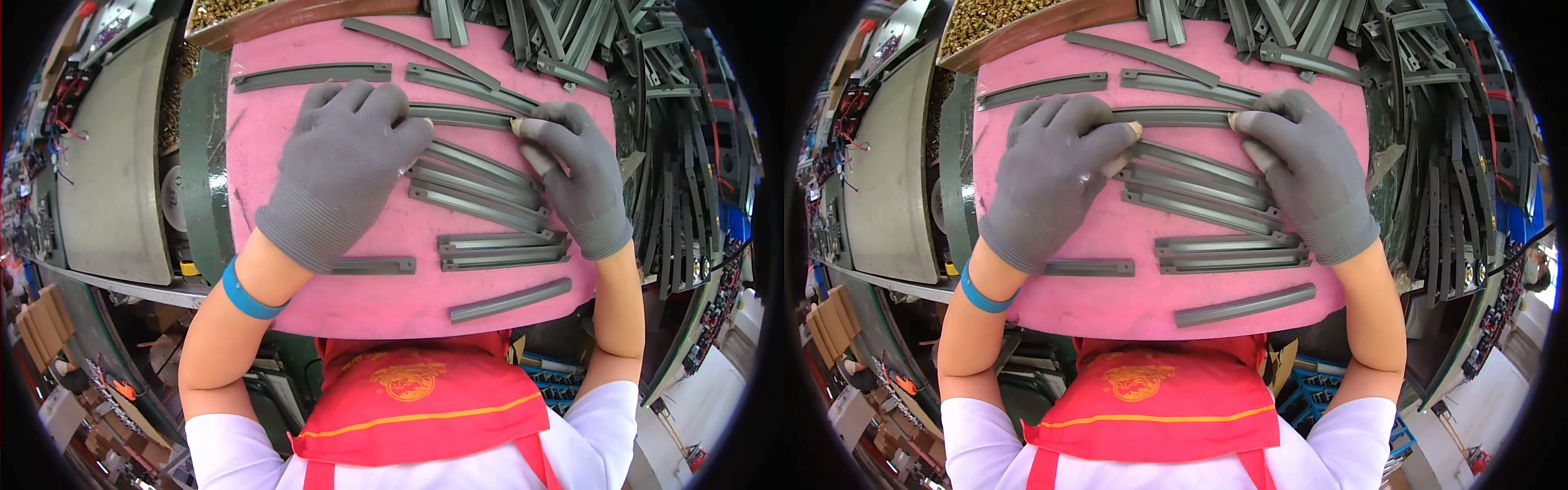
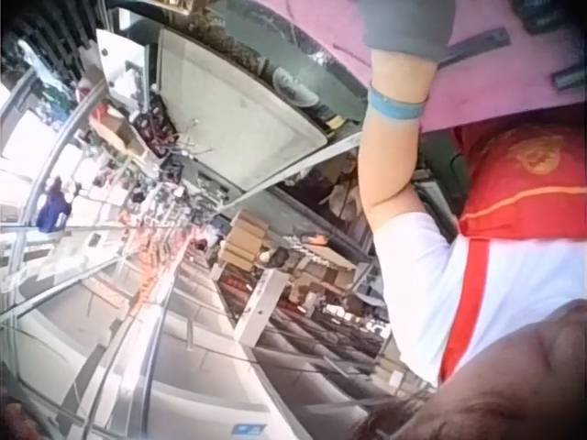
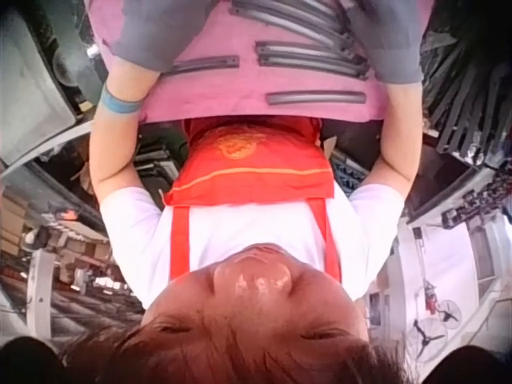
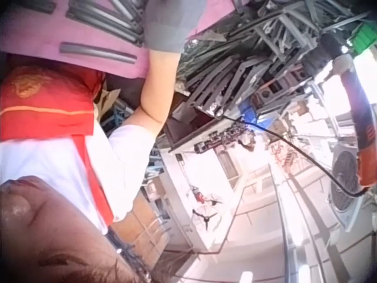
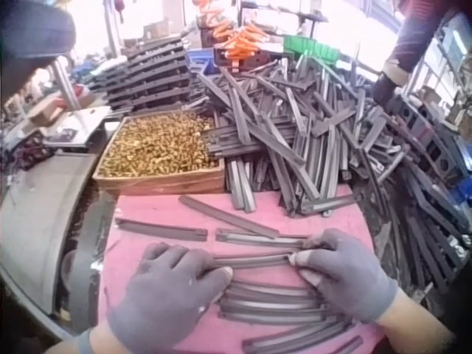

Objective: Assemble metal plates and components into a housing using an electric screwdriver.

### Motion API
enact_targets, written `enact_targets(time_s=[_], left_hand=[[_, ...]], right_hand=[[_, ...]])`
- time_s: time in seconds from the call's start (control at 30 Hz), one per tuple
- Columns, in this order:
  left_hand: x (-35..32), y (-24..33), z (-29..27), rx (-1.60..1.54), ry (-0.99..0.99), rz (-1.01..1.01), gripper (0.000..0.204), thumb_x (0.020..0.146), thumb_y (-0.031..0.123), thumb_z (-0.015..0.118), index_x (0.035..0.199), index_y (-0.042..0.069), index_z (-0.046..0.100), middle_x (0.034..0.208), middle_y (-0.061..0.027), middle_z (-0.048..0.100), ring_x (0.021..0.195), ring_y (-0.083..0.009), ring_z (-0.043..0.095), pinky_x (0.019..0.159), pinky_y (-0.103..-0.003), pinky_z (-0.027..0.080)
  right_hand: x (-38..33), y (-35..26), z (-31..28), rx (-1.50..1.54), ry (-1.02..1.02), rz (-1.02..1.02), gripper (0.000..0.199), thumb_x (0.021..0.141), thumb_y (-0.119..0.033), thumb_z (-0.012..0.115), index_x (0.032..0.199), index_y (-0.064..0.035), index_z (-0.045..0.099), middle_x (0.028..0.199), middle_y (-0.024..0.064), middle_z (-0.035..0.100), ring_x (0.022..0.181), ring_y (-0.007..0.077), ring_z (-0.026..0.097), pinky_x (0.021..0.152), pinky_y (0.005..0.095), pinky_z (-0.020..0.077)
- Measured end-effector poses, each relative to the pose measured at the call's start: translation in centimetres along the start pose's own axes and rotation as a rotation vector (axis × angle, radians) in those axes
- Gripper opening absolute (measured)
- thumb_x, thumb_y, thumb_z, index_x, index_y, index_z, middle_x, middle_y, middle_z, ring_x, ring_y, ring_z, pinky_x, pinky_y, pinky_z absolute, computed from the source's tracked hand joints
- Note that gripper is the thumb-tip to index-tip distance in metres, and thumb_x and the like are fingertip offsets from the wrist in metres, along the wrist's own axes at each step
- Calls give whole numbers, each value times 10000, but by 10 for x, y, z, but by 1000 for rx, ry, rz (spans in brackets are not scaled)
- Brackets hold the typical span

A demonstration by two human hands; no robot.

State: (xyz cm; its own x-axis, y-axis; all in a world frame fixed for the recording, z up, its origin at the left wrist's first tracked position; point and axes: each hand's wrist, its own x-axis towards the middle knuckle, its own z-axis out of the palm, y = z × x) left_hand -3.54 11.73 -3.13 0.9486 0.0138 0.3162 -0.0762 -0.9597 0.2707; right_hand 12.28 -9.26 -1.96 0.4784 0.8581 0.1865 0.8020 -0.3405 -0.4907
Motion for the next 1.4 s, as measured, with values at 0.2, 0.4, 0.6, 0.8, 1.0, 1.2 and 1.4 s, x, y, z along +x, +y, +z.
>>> enact_targets(time_s=[0.2, 0.4, 0.6, 0.8, 1.0, 1.2, 1.4], left_hand=[[-21, -13, -22, 184, -23, -64, 195, 766, 97, 683, 957, 130, 670, 917, -26, 595, 930, -250, 596, 888, -417, 433], [-94, -31, -69, 357, -141, -282, 201, 811, 94, 671, 1009, 129, 683, 884, -55, 587, 894, -276, 579, 864, -428, 430], [-112, -22, -90, 224, -207, -422, 237, 838, 106, 673, 1074, 102, 696, 900, -78, 616, 863, -299, 578, 815, -404, 436], [-8, -17, -37, -231, -20, -86, 230, 877, 49, 655, 1100, 22, 700, 991, -150, 649, 912, -316, 609, 807, -376, 486], [14, -21, -7, -283, -127, -88, 197, 859, 58, 667, 1049, 22, 705, 904, -135, 620, 862, -304, 606, 777, -374, 483], [-33, -38, -45, -166, -140, -266, 159, 856, 34, 670, 1006, 27, 723, 816, -107, 590, 767, -253, 575, 702, -347, 453], [-79, -28, -64, -169, -131, -496, 135, 816, 61, 718, 947, 78, 748, 737, -79, 561, 727, -267, 548, 644, -361, 422]], right_hand=[[-1, 4, 4, 78, 38, 24, 179, 848, -25, 682, 1027, -34, 672, 984, 129, 630, 882, 308, 638, 758, 363, 514], [4, 13, 6, 86, 55, -49, 155, 844, 12, 673, 995, -21, 662, 943, 132, 635, 876, 311, 638, 758, 358, 513], [-1, 19, -9, 164, -125, -51, 114, 830, 19, 678, 930, -10, 632, 908, 125, 631, 855, 304, 629, 750, 355, 507], [-6, 21, -11, 177, -95, -62, 149, 822, 38, 666, 950, -5, 606, 914, 124, 638, 866, 299, 631, 761, 352, 507], [-15, 8, -14, 216, -121, 128, 181, 822, 46, 654, 992, 2, 613, 959, 137, 643, 879, 301, 639, 782, 346, 512], [-27, 15, -39, 109, -298, 104, 186, 819, 47, 654, 994, -14, 637, 903, 129, 616, 835, 289, 632, 739, 359, 501], [-20, 19, -56, 51, -298, 135, 187, 843, -51, 693, 1027, -30, 665, 865, 118, 581, 759, 256, 596, 672, 347, 473]])
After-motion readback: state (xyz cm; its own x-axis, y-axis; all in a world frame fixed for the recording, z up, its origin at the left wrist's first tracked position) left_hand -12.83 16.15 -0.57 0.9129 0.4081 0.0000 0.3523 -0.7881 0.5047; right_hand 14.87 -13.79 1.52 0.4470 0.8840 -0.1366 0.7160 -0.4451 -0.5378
